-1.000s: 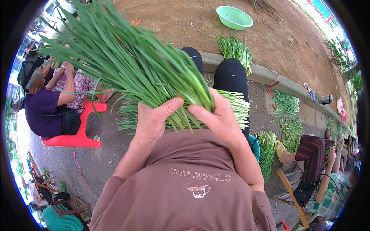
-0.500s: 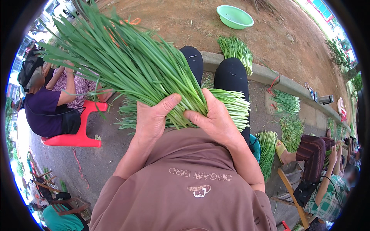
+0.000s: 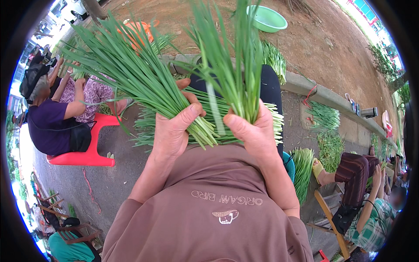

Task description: The person sorts bundles of green stalks by hand, gathering them into neat piles and placing them on their lap and the surrounding area while seated outdoors with others.

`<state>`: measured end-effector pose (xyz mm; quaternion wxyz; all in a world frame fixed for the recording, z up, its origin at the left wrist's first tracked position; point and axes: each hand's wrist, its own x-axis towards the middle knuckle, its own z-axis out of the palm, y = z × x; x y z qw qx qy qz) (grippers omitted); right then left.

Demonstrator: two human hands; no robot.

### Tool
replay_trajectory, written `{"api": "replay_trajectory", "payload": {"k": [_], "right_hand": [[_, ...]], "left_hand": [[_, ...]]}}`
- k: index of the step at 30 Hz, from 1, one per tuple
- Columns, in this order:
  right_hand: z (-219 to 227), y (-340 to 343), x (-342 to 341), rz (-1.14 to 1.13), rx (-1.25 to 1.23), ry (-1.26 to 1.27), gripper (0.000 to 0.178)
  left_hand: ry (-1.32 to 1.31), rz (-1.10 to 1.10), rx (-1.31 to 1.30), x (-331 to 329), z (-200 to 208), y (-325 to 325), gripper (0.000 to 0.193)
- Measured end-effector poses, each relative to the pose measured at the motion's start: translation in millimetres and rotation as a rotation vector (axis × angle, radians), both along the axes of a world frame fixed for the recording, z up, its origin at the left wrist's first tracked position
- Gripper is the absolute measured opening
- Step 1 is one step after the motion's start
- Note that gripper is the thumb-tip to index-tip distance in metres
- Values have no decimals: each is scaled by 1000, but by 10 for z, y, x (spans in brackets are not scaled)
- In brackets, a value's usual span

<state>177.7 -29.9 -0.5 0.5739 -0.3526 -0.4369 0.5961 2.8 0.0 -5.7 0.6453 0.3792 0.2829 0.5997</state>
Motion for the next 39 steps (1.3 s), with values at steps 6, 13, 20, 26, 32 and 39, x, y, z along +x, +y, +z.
{"api": "replay_trajectory", "payload": {"k": [6, 13, 20, 26, 32, 39], "right_hand": [[-88, 32, -72, -103, 178, -323, 34], [-16, 29, -95, -16, 125, -317, 38], [-64, 29, -152, -6, 185, -464, 43], [-37, 45, -86, 48, 110, -247, 30], [341, 380, 393, 88, 104, -286, 33], [181, 986, 984, 384, 193, -887, 24]], "left_hand": [[-51, -14, 2, -14, -58, 8, 56], [60, -56, -22, -9, -60, -27, 42], [56, -20, -28, 87, -14, -101, 42], [152, -3, 11, 69, -18, -92, 43], [141, 175, 72, -92, 52, -35, 47], [97, 295, 252, -368, 103, 69, 35]]}}
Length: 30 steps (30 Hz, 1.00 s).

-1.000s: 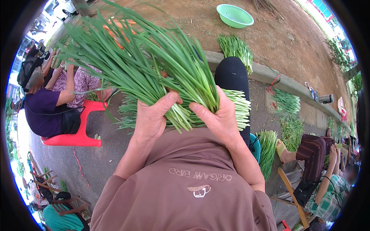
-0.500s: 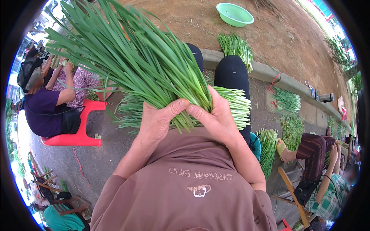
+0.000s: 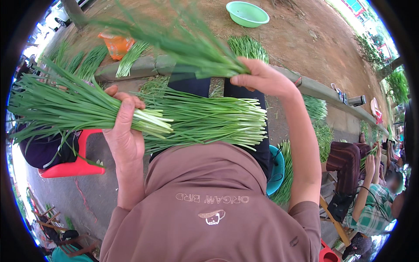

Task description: The person sorts bundles of green stalks by hand, gathering them into neat piles and placing them on their lap and the surrounding area while seated outdoors with others.

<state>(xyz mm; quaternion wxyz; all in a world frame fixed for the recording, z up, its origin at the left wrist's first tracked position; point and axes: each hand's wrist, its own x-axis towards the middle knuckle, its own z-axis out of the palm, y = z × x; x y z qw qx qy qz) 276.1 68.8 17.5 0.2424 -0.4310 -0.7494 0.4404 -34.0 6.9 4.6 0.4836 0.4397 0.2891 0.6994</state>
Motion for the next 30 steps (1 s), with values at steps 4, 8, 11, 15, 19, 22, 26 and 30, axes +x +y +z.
{"api": "replay_trajectory", "payload": {"k": [4, 8, 11, 15, 19, 22, 26, 30], "right_hand": [[-440, 105, 179, 80, 97, -696, 25], [-500, 13, 84, 55, 145, -840, 26], [-552, -32, 67, 45, 203, -896, 26], [-668, -79, 115, 22, 362, -904, 24], [-569, -27, 134, -1, 240, -729, 22], [-351, 53, 127, -18, 184, -499, 22], [112, 152, -46, -24, 386, -318, 22], [495, 200, -301, -2, 389, -107, 22]], "left_hand": [[-39, 16, -31, 32, 18, -1, 39], [-46, 13, -46, 37, -4, -6, 39], [-40, 8, -41, 32, -6, 5, 39], [-39, -1, -41, 53, 17, -8, 39], [-29, -2, -42, 49, -4, 3, 39], [-22, -6, -44, 50, -9, 6, 39], [-10, -18, -19, 39, 45, -29, 37], [-12, -35, 52, 36, 187, -125, 35]]}}
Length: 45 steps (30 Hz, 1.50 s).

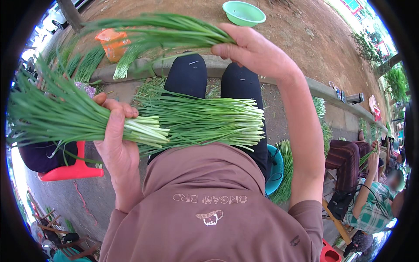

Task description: The person sorts bundles of green stalks by hand, gathering them into neat piles and placing them on their lap and the surrounding area while seated outdoors with others.

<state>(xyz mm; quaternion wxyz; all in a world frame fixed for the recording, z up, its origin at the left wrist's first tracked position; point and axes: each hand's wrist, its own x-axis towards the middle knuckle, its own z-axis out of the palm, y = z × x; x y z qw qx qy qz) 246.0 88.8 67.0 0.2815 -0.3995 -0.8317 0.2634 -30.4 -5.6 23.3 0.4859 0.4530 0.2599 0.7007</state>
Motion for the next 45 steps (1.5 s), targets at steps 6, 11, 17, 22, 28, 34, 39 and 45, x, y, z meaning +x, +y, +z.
{"api": "replay_trajectory", "payload": {"k": [6, 11, 17, 22, 28, 34, 39, 45], "right_hand": [[91, -48, -123, 113, -329, 240, 22], [-542, 74, 189, 150, -680, 47, 21], [-1134, 103, 413, 76, -530, -528, 29], [-1152, -40, 360, 16, -407, -620, 29], [-1061, -136, 346, -81, -250, -745, 38], [-763, -65, 414, -58, -180, -517, 45], [-1067, -121, 258, -93, -105, -493, 46], [-1101, -164, 87, -153, 53, -454, 34]], "left_hand": [[22, 32, 104, -11, 131, -103, 38], [37, 4, 128, 1, 146, -143, 40], [26, -4, 79, 34, 140, -147, 41], [29, -3, 73, 19, 131, -145, 42], [38, -21, 82, 37, 124, -142, 43], [54, -6, 71, 21, 100, -142, 43], [26, -26, 75, 16, 115, -135, 43], [15, 6, 60, -4, 110, -131, 43]]}}
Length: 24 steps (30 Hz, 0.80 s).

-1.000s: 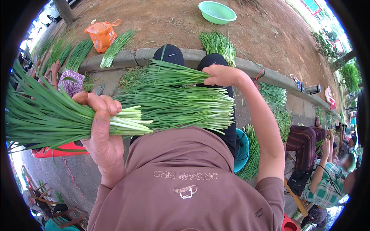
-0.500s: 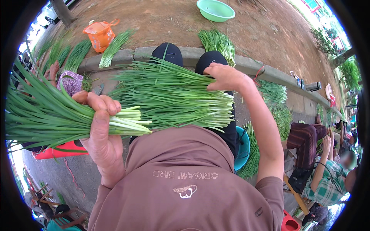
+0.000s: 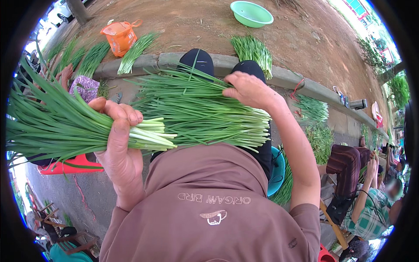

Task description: The person sorts bundles of green stalks by hand, gathering them into neat piles and placing them on their lap and the surrounding area while seated outdoors with others.

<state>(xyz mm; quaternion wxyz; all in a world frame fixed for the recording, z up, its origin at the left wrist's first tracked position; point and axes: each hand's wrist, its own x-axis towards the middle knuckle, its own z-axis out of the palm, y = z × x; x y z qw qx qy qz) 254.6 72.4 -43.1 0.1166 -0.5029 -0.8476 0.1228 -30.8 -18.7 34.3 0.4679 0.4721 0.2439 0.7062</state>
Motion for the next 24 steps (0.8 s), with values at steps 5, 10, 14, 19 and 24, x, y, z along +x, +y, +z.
{"api": "replay_trajectory", "payload": {"k": [5, 10, 14, 19, 24], "right_hand": [[127, 190, -393, 106, -2, 268, 17], [-118, 184, -741, 140, -14, 279, 17], [-248, 138, -844, 90, -25, 219, 16], [-299, 134, -856, 97, -85, 211, 16], [-332, 167, -808, 146, -147, 257, 17]], "left_hand": [[2, -2, 11, -31, -12, 15, 43], [93, 18, 8, -81, 8, 68, 38], [88, 50, -127, -157, -27, 191, 38], [42, 26, -207, -190, -134, 281, 38], [8, 17, -239, -185, -179, 302, 40]]}}
